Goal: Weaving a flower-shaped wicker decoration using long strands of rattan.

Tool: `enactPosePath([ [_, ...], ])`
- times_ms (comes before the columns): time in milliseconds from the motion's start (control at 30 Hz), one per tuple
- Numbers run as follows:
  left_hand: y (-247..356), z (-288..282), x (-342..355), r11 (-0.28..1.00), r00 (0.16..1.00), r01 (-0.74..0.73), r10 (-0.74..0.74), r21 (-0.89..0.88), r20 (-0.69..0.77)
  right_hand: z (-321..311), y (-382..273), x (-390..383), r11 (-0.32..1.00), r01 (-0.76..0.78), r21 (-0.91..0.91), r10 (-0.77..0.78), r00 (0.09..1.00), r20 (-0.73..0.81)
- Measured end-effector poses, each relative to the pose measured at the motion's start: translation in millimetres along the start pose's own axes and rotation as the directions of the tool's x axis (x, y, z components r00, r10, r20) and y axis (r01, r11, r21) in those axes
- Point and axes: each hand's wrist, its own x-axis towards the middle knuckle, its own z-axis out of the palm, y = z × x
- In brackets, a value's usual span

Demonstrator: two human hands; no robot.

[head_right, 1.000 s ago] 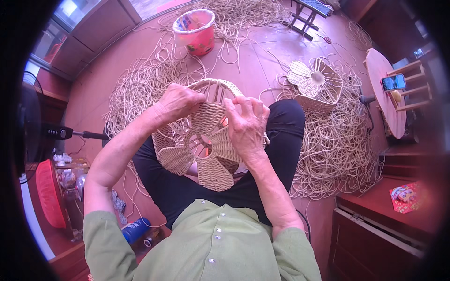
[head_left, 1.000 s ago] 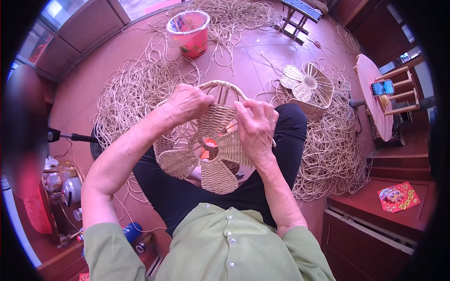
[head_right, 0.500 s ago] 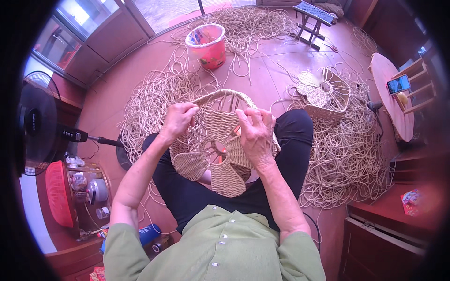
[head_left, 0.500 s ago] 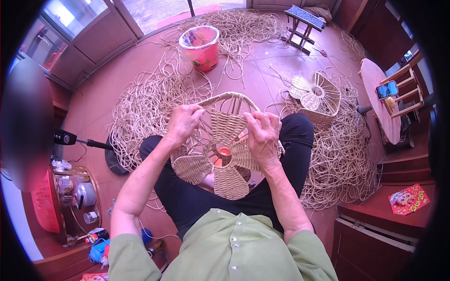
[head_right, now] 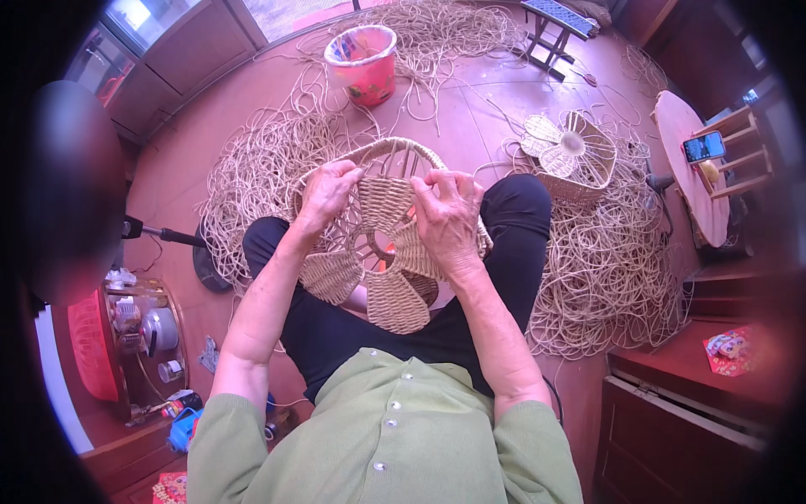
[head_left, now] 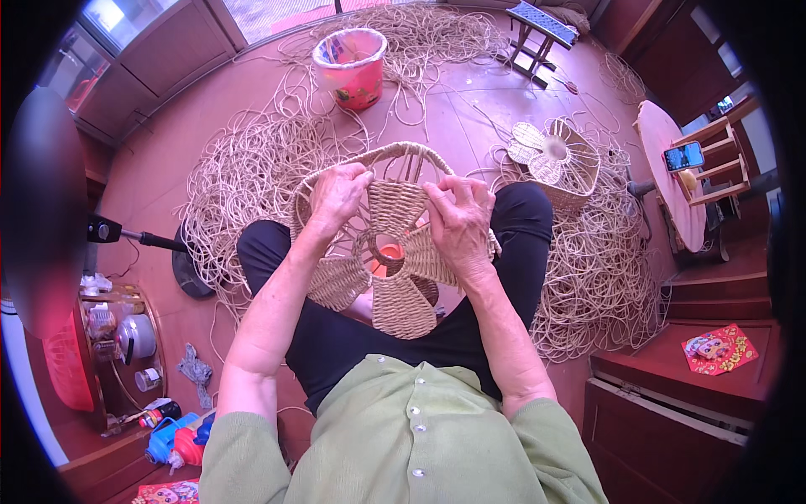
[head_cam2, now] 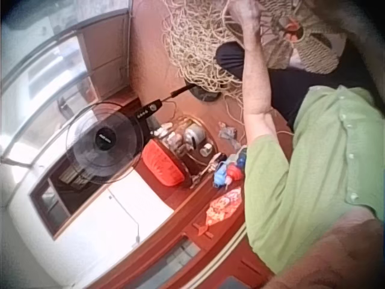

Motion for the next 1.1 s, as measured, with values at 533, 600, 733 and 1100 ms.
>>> enactPosePath([
  [533, 18, -6, -12, 0.971, 0.983, 0.129, -0.099, -0.199, 0.154, 2, 1, -2, 0.999, 0.030, -0.019, -0.030, 0.999, 0.014],
  [600, 23, -14, -20, 0.960, 0.975, 0.161, -0.118, -0.231, 0.188, -2, 7, -3, 0.999, 0.039, -0.013, -0.039, 0.999, -0.003],
  [733, 34, -8, -87, 0.749, 0.966, 0.248, -0.239, -0.614, 0.099, -11, 18, 10, 0.937, -0.166, 0.306, 0.233, 0.953, -0.196],
  [1100, 44, 59, -113, 0.197, 0.863, 0.455, -0.340, -0.869, 0.374, 43, 36, 102, 0.944, 0.143, 0.298, -0.278, 0.832, 0.480],
])
